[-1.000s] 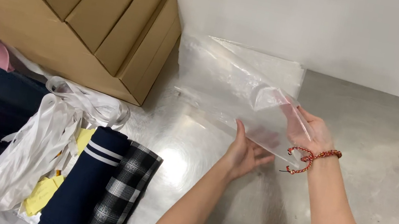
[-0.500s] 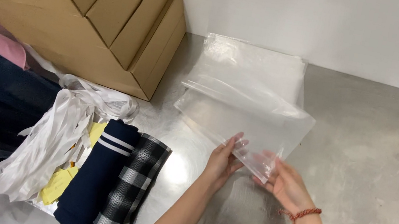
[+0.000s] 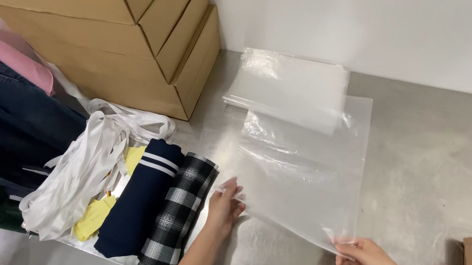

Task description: The person places a folded pink garment into a clear plastic bag, seals it, and places it inside a cardboard box. They then close the box and tie a white ribbon around it, finishing with a bow.

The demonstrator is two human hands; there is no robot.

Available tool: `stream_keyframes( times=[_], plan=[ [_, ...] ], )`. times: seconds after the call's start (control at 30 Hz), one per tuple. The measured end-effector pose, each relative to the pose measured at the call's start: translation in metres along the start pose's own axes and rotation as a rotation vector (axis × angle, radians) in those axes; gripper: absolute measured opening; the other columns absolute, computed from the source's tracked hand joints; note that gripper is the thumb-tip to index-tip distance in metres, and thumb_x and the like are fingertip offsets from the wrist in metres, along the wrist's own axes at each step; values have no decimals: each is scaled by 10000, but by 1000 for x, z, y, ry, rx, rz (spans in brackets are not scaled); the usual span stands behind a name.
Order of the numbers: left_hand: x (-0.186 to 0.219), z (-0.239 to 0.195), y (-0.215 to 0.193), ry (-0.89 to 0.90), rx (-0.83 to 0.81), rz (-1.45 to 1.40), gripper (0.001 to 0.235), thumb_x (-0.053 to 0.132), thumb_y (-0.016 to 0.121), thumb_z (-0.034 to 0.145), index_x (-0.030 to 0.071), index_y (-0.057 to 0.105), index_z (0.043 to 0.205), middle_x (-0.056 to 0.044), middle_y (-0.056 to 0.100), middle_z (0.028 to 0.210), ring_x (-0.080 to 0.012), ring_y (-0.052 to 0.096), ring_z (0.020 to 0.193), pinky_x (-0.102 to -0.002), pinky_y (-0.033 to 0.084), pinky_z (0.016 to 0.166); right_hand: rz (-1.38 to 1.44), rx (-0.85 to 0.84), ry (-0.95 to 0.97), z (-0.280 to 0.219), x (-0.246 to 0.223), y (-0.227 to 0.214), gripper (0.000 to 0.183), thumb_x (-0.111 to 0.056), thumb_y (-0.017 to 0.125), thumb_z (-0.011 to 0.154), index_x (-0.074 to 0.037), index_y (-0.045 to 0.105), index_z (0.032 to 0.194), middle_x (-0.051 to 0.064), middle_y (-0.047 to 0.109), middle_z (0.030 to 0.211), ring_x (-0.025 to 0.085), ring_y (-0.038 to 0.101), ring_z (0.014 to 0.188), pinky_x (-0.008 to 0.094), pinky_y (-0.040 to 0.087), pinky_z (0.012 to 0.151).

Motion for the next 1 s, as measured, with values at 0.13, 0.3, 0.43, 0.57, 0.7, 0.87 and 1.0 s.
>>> stream_keyframes(
  times=[0.13, 0.3, 0.43, 0.57, 0.7, 0.87, 1.0],
  plan=[
    [12, -32, -22, -55, -67, 223, 487, 154, 758, 918, 136, 654, 1394, -117, 778, 1073, -223, 754, 864, -332, 643, 676, 49, 96, 46, 28, 35, -28, 495, -172, 811, 923, 93, 744, 1336, 259, 771, 845, 308, 714, 686, 358, 579, 623],
    [-47, 5, -36, -85, -227, 519, 345, 241, 777, 994, 72, 763, 1294, -98, 709, 1068, -212, 764, 825, -374, 736, 729, 530, 634, -415, 33, 20, -89, 511, -216, 669, 1094, -143, 465, 1558, 171, 610, 1091, 304, 698, 946, 499, 654, 907],
    [-45, -47, -12, -122, -265, 538, 360, 284, 660, 1059, 95, 752, 1352, -58, 559, 1032, -147, 669, 843, -360, 744, 803, 785, 644, -487, 22, 35, -36, 711, -231, 733, 1079, -175, 282, 1626, 168, 602, 1337, 344, 689, 1182, 590, 558, 1084],
    [-54, -91, 8, -220, -333, 498, 454, 367, 464, 1132, 135, 686, 1453, -30, 413, 906, -124, 536, 809, -342, 705, 880, 810, 429, -357, -7, 28, 78, 468, -197, 660, 1073, 19, 459, 1437, 253, 582, 1398, 410, 634, 1273, 572, 537, 1097],
    [-73, -99, 11, -244, -412, 592, 506, 428, 381, 1133, 226, 626, 1527, 7, 396, 851, -105, 471, 784, -242, 608, 734, 425, 160, -215, -4, 30, 182, 536, -448, 707, 1025, 5, 681, 1311, 165, 772, 1198, 255, 763, 977, 382, 663, 761],
    [-86, -84, 0, -103, -503, 801, 480, 458, 456, 1116, 298, 637, 1530, -131, 595, 1154, -207, 600, 1037, -359, 591, 887, 223, 267, -253, 39, 51, 184, 363, -391, 754, 998, -53, 816, 1114, 130, 817, 888, 226, 791, 729, 332, 648, 536],
    [-82, -60, -11, 128, -417, 977, 375, 452, 615, 1067, 197, 788, 1280, -133, 737, 1090, -249, 716, 949, -368, 643, 728, 314, 294, -238, 38, 48, 190, 293, -308, 705, 1008, -51, 805, 1105, 143, 792, 866, 224, 776, 738, 301, 623, 568]
  ],
)
Point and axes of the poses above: each hand's wrist, its own z-axis towards the middle knuckle, its own y-axis out of the palm, x = y × z, the point moved 10 cm from there along z, towards the middle knuckle
